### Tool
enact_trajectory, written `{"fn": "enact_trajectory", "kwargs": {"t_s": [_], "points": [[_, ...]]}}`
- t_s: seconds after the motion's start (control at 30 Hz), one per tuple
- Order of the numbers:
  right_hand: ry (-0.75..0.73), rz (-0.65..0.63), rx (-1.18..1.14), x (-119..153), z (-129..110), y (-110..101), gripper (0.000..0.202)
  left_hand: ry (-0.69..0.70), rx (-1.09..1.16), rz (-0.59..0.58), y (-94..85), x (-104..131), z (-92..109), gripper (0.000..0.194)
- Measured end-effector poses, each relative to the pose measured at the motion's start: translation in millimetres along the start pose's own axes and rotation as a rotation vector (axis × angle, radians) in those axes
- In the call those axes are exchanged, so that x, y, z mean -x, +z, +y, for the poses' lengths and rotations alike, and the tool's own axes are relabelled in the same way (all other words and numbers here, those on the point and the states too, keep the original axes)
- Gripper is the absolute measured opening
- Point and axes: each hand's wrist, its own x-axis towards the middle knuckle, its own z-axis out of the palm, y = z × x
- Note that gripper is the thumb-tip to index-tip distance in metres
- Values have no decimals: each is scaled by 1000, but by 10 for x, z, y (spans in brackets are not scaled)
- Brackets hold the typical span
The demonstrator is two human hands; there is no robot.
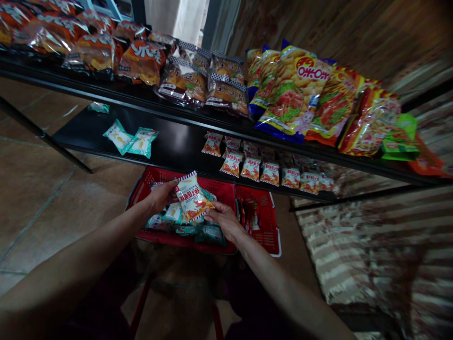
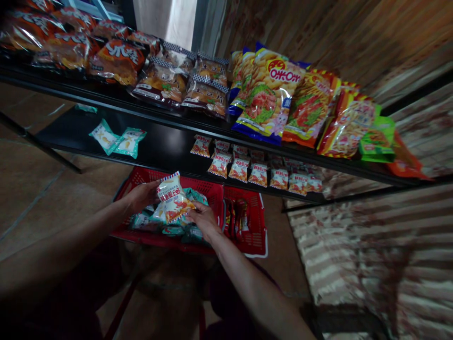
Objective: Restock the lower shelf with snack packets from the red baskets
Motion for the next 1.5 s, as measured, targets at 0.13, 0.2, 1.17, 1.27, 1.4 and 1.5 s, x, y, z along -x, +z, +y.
{"fn": "enact_trajectory", "kwargs": {"t_s": [0.13,0.2,1.17,1.27,1.4,1.5], "points": [[-11,13,21,-29,-10,0,28,-8,76,3,23,-37,24,12],[-22,24,8,-45,-12,-5,27,-15,88,-33,22,-41,20,10],[-8,176,-89,-337,-52,-102,28,-70,-250,-368,68,160,-484,40],[-16,212,-104,-361,-58,-93,28,-44,-222,-453,91,124,-544,36],[-24,192,-126,-362,-96,-82,27,44,-213,-375,165,65,-537,32],[17,140,-122,-344,-98,-72,33,119,-220,-296,218,-30,-489,27]]}}
